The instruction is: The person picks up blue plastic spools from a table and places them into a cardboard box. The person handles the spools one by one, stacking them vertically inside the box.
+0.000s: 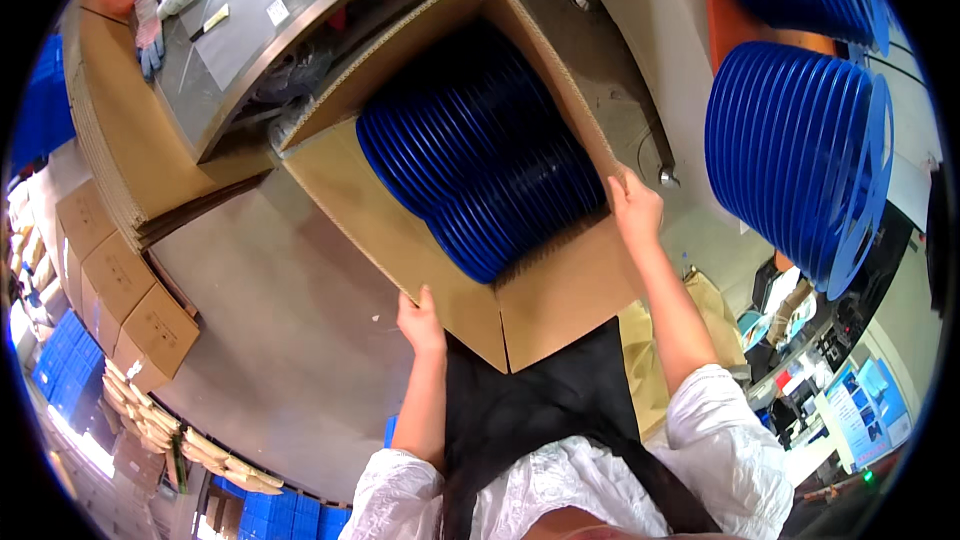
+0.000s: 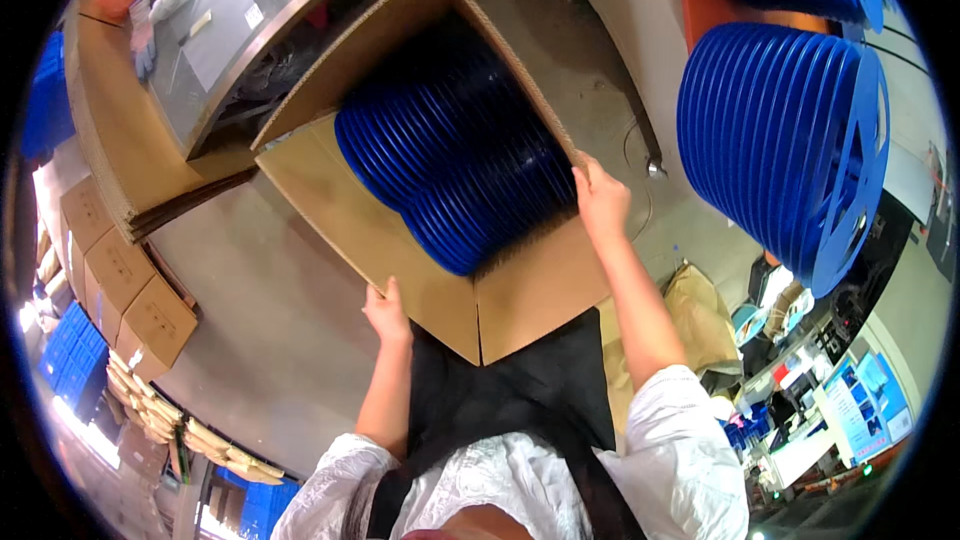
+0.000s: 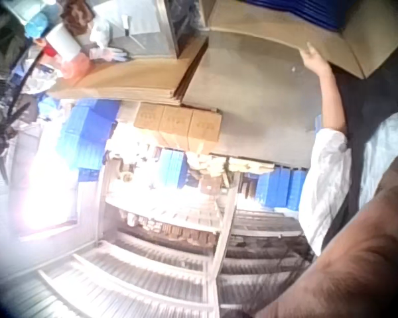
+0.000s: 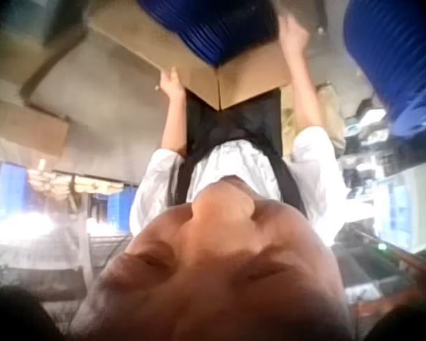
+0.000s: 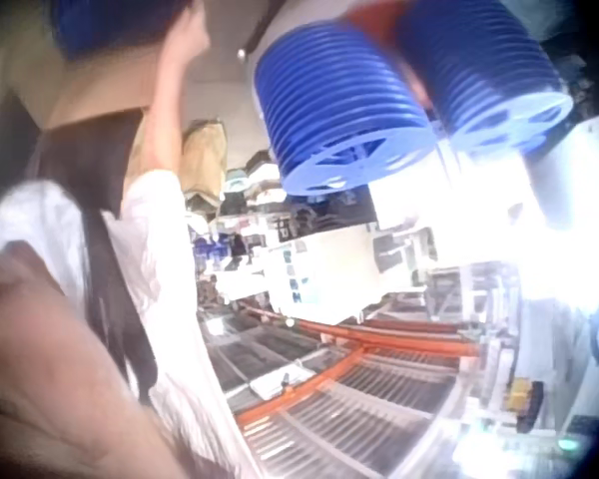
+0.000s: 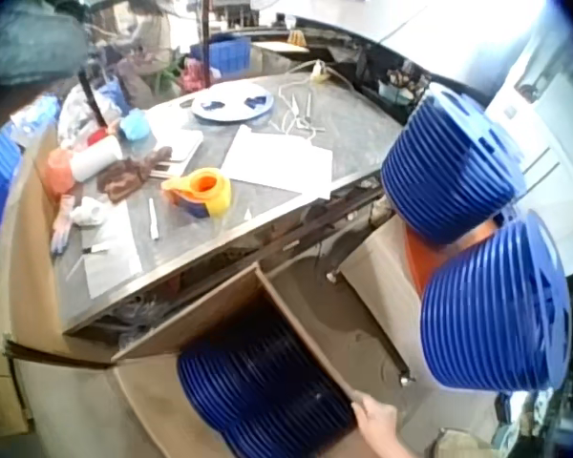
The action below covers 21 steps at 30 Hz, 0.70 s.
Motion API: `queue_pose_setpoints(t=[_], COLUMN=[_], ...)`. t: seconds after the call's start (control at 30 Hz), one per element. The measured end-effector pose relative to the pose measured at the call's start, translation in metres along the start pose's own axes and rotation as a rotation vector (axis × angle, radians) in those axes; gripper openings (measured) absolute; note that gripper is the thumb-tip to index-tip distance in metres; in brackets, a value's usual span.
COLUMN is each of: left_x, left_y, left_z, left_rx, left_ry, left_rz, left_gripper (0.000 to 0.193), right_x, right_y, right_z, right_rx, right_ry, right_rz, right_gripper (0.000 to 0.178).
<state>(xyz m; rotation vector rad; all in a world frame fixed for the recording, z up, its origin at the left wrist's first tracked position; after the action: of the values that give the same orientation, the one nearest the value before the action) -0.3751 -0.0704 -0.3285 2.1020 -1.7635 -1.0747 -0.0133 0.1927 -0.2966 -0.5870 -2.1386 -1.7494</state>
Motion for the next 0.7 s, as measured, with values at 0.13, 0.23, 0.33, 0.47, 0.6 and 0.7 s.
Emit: queue_pose_setpoints(t=[0.13, 0.23, 0.33, 0.47, 0.6, 0.7], left_x=[0.05, 0.047, -0.023, -0.031, -0.004, 0.004], left_y=[-0.032, -0.038, -0.04, 0.026, -0.004, -0.017], left_z=[-0.042, -0.036, -0.04, -0.022, -0.021, -0.022], left_rx=[0.012, 0.136, 0.203, 0.189, -0.004, 0.01], left_ry=[-0.008, -0.029, -0.144, -0.167, -0.212, -0.243], left_rz=[0.05, 0.03, 0.014, -0.023, 0.235, 0.452], left_gripper=[0.05, 0.049, 0.041, 0.037, 0.038, 0.038], right_x=[-0.02, -0.031, -0.035, 0.037, -0.085, -0.094], right_y=[-0.003, -0.009, 0.005, 0.036, 0.008, 0.001], right_z=[0.023, 0.043, 0.061, -0.017, -0.068, -0.056], right_rx=[0.087, 0.203, 0.297, 0.193, 0.037, 0.025], right_ry=[-0.037, -0.06, 0.019, 0.014, -0.209, -0.288], right_rz=[0.014, -0.051, 0.001, -0.129, -0.045, 0.093], right_gripper=[0.032, 0.033, 0.033, 0.035, 0.039, 0.039])
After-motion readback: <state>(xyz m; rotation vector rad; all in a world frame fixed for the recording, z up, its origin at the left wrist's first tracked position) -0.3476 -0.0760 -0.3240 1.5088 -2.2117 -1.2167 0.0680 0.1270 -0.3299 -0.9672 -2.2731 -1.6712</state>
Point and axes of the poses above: each hand's wrist, its own z-axis towards the middle knuckle, its own y-axis out of the back of the hand, x = y × z, the point moved 9 cm from there along z, towards the middle knuckle, and after that the axes turned 8 degrees about z, right-handed, at the moved point
